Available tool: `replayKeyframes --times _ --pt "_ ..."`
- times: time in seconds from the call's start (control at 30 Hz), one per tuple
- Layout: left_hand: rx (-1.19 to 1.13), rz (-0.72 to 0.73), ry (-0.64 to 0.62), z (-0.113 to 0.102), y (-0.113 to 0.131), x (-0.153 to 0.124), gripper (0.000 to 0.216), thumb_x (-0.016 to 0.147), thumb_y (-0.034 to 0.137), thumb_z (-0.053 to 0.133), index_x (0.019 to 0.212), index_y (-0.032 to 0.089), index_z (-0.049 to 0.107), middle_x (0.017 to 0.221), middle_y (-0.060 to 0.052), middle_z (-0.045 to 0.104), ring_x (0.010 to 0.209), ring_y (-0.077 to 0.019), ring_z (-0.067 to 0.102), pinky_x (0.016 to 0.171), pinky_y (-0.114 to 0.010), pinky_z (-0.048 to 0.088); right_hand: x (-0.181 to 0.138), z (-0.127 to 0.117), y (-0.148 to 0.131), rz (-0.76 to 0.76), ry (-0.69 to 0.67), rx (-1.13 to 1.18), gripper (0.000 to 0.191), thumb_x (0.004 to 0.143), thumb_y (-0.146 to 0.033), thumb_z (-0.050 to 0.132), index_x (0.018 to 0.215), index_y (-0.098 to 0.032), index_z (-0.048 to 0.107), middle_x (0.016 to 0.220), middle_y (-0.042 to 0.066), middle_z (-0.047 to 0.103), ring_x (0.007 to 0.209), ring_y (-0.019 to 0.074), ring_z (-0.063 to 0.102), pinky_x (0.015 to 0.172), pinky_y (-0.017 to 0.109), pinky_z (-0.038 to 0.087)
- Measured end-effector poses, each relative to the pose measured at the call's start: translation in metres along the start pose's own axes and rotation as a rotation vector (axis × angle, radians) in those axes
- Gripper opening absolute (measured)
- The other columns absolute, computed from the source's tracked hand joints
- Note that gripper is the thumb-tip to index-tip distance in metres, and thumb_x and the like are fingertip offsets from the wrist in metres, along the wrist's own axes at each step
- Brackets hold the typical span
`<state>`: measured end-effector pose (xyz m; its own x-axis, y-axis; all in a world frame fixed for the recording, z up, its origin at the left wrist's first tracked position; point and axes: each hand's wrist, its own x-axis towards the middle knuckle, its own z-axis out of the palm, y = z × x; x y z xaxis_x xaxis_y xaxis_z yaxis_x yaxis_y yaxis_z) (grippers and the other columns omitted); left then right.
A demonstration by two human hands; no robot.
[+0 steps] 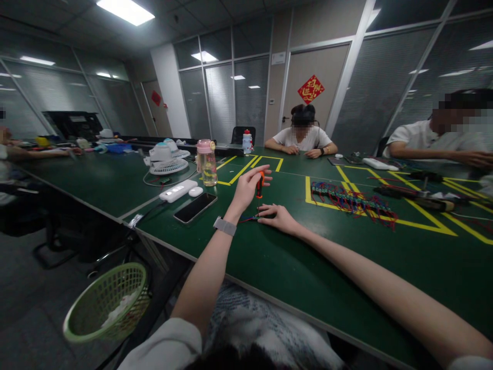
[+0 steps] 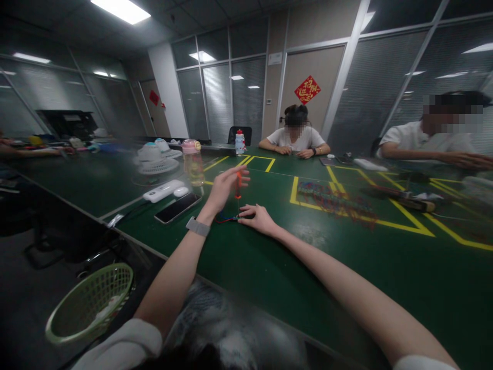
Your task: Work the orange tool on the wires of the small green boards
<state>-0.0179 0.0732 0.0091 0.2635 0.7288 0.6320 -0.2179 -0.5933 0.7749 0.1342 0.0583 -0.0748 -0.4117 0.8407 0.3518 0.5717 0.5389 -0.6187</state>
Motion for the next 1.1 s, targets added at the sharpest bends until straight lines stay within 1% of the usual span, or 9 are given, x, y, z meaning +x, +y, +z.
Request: replayKeyframes --times 0.17,0.37,0.47,0.57,0.67,0.77,0.93,1.03,1.1 --pt "0.202 0.036 0.096 0.0003 0.0036 -0.0025 0.025 0.074 0.030 0.066 0.095 0.018 0.069 0.096 -0.005 0.063 0.077 -0.0117 0.059 0.067 -0.023 0.048 0.0003 0.0002 -0.0008 0.005 0.002 -0.009 0.022 0.073 -0.034 0.068 0.092 -0.024 0.074 0.116 0.009 0.065 0.119 0.0280 0.052 0.109 0.052 0.023" --pt "0.062 -0.001 0.039 -0.0007 0.0018 -0.0005 0.028 0.086 0.029 0.049 0.106 0.019 0.066 0.100 -0.007 0.065 0.085 -0.0146 0.061 0.073 -0.027 0.050 -0.0003 -0.0008 -0.0028 0.003 -0.009 -0.007 0.023 0.075 -0.035 0.066 0.093 -0.024 0.074 0.117 0.008 0.064 0.120 0.0281 0.051 0.110 0.051 0.023" --pt "0.121 -0.004 0.072 -0.0007 0.0021 -0.0008 0.027 0.080 0.032 0.059 0.101 0.019 0.068 0.091 -0.005 0.066 0.077 -0.0136 0.060 0.069 -0.026 0.049 -0.0006 -0.0012 -0.0038 0.009 -0.006 0.002 0.022 0.074 -0.035 0.067 0.092 -0.025 0.074 0.117 0.007 0.065 0.120 0.0277 0.051 0.110 0.050 0.023" --pt "0.258 0.059 0.153 -0.0017 0.0023 -0.0005 0.020 0.076 0.032 0.063 0.091 0.020 0.071 0.098 -0.005 0.063 0.087 -0.0147 0.058 0.073 -0.024 0.047 -0.0007 -0.0011 -0.0041 0.012 -0.003 0.004 0.022 0.074 -0.035 0.067 0.092 -0.025 0.074 0.116 0.007 0.065 0.120 0.0281 0.051 0.110 0.051 0.022" --pt "0.145 0.036 0.104 -0.0018 0.0010 0.0009 0.026 0.085 0.030 0.050 0.099 0.020 0.069 0.107 -0.006 0.063 0.095 -0.0159 0.059 0.077 -0.026 0.049 -0.0007 -0.0009 -0.0040 0.016 -0.008 -0.019 0.022 0.074 -0.036 0.066 0.092 -0.025 0.074 0.117 0.008 0.065 0.120 0.0285 0.051 0.110 0.053 0.020" --pt "0.022 -0.040 0.060 0.0000 0.0007 0.0006 0.030 0.085 0.031 0.050 0.108 0.018 0.064 0.098 -0.007 0.066 0.082 -0.0150 0.062 0.073 -0.028 0.050 -0.0008 -0.0009 -0.0035 0.015 -0.015 -0.033 0.023 0.075 -0.036 0.065 0.093 -0.024 0.073 0.118 0.009 0.064 0.120 0.0286 0.051 0.110 0.053 0.020" --pt "0.233 0.020 0.151 -0.0001 0.0034 -0.0015 0.025 0.076 0.033 0.064 0.097 0.021 0.070 0.101 -0.005 0.064 0.091 -0.0157 0.059 0.076 -0.025 0.047 -0.0010 -0.0011 -0.0033 0.003 -0.013 -0.020 0.023 0.076 -0.036 0.065 0.093 -0.024 0.073 0.117 0.009 0.064 0.120 0.0282 0.051 0.109 0.053 0.022" --pt "0.158 0.010 0.104 -0.0016 0.0010 0.0002 0.027 0.084 0.032 0.053 0.104 0.022 0.068 0.112 -0.006 0.062 0.103 -0.0176 0.056 0.082 -0.027 0.047 -0.0013 -0.0016 -0.0044 0.006 -0.006 -0.007 0.022 0.075 -0.036 0.066 0.092 -0.025 0.074 0.117 0.008 0.065 0.120 0.0281 0.051 0.109 0.053 0.021" --pt "0.012 -0.047 0.045 -0.0014 -0.0013 0.0011 0.032 0.087 0.031 0.045 0.111 0.020 0.063 0.111 -0.007 0.063 0.096 -0.0172 0.060 0.080 -0.030 0.049 -0.0014 -0.0019 -0.0054 0.005 -0.008 -0.008 0.022 0.075 -0.035 0.066 0.093 -0.025 0.074 0.117 0.008 0.065 0.120 0.0280 0.051 0.109 0.053 0.021"
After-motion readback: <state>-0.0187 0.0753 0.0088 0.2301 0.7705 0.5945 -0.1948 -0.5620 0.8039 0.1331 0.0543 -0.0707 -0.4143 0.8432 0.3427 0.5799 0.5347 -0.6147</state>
